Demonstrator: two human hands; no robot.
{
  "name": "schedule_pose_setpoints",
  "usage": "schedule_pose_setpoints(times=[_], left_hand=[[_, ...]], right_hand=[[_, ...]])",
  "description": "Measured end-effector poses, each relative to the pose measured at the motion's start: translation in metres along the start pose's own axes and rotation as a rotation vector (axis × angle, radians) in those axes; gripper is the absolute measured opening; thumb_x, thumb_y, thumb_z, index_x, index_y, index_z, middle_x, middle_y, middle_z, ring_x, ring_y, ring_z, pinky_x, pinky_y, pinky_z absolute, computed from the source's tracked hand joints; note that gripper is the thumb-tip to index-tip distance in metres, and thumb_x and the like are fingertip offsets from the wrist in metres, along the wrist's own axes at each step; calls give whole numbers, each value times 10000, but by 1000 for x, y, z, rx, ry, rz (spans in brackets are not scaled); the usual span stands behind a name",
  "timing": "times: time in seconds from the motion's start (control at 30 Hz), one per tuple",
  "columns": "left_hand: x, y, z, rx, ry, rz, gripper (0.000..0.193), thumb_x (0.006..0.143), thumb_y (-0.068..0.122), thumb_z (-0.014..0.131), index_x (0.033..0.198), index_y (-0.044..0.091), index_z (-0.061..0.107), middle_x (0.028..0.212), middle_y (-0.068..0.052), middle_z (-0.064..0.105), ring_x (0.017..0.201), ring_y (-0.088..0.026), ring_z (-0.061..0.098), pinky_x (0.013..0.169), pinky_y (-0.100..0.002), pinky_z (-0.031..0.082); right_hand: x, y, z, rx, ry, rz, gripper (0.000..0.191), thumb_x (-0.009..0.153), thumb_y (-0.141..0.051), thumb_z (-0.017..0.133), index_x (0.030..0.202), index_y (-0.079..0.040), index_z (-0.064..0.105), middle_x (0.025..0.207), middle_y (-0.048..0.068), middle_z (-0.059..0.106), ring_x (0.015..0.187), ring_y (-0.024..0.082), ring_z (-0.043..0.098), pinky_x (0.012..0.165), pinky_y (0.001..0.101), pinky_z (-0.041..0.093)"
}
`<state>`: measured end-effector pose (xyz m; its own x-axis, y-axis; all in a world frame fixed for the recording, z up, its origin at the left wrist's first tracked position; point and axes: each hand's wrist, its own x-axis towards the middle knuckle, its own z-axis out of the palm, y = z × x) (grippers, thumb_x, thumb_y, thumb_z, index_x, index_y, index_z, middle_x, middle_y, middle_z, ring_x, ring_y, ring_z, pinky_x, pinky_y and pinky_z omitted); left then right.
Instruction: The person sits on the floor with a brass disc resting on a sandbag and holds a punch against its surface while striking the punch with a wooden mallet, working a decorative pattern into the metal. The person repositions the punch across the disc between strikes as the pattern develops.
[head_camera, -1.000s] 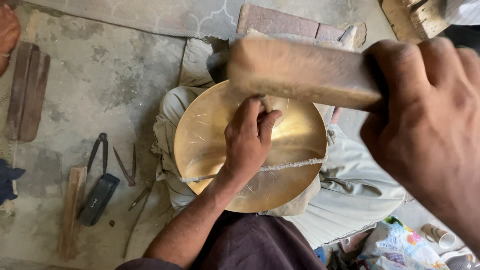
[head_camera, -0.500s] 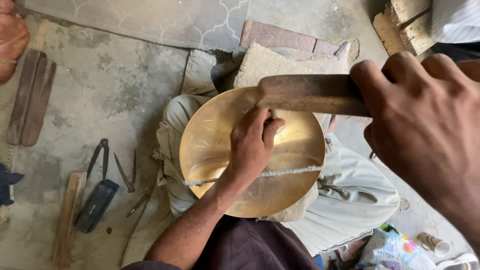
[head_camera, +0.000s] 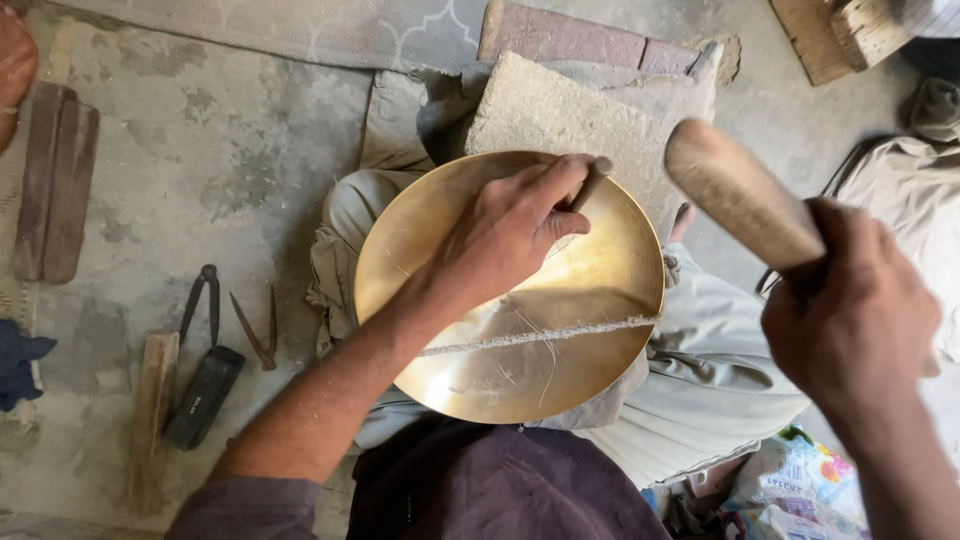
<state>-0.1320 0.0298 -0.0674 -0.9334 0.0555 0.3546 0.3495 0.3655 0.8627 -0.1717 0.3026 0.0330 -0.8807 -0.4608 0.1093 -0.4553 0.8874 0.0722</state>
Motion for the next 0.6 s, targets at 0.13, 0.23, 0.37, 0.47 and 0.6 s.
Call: schedule_pose_setpoints(times=[0.13, 0.23, 0.37, 0.47, 0.6], left_hand=[[14, -4, 9, 86, -165, 11, 446, 893, 135, 789, 1280, 64, 579, 1037, -151, 733, 857, -277, 751, 675, -382, 600], [23, -4, 11, 109, -236, 98, 464, 901, 99, 772, 1311, 74, 556, 1058, -162, 721, 886, -298, 754, 708, -377, 629], [32, 0, 11, 190, -409, 48, 441, 907, 16, 705, 1314, 102, 557, 953, -126, 728, 858, -298, 760, 655, -403, 616], [36, 4, 13, 158, -444, 38, 414, 926, -34, 648, 1301, 115, 555, 941, -115, 717, 864, -244, 778, 641, -351, 635], [39, 5, 15, 155, -486, 32, 410, 919, -89, 625, 1271, 116, 584, 940, -94, 731, 870, -212, 794, 637, -345, 626]], right_hand=[[-21, 8, 42, 14, -75, 117, 440, 857, 14, 630, 1297, 16, 651, 979, 199, 702, 697, 280, 652, 576, 368, 504], [-25, 11, 49, -72, -143, 146, 424, 894, 30, 647, 1318, 11, 653, 960, 179, 712, 656, 260, 645, 583, 361, 516], [-23, 10, 39, 528, -29, 372, 499, 784, 81, 646, 1278, 70, 579, 1043, 215, 685, 919, 274, 687, 793, 385, 561], [-24, 8, 36, 1362, 48, 751, 511, 708, 40, 652, 1180, -108, 522, 967, 57, 675, 912, 151, 723, 850, 327, 626], [-26, 9, 47, 738, 148, 371, 403, 798, 105, 685, 1171, 60, 541, 1023, 175, 674, 933, 237, 692, 815, 375, 589]])
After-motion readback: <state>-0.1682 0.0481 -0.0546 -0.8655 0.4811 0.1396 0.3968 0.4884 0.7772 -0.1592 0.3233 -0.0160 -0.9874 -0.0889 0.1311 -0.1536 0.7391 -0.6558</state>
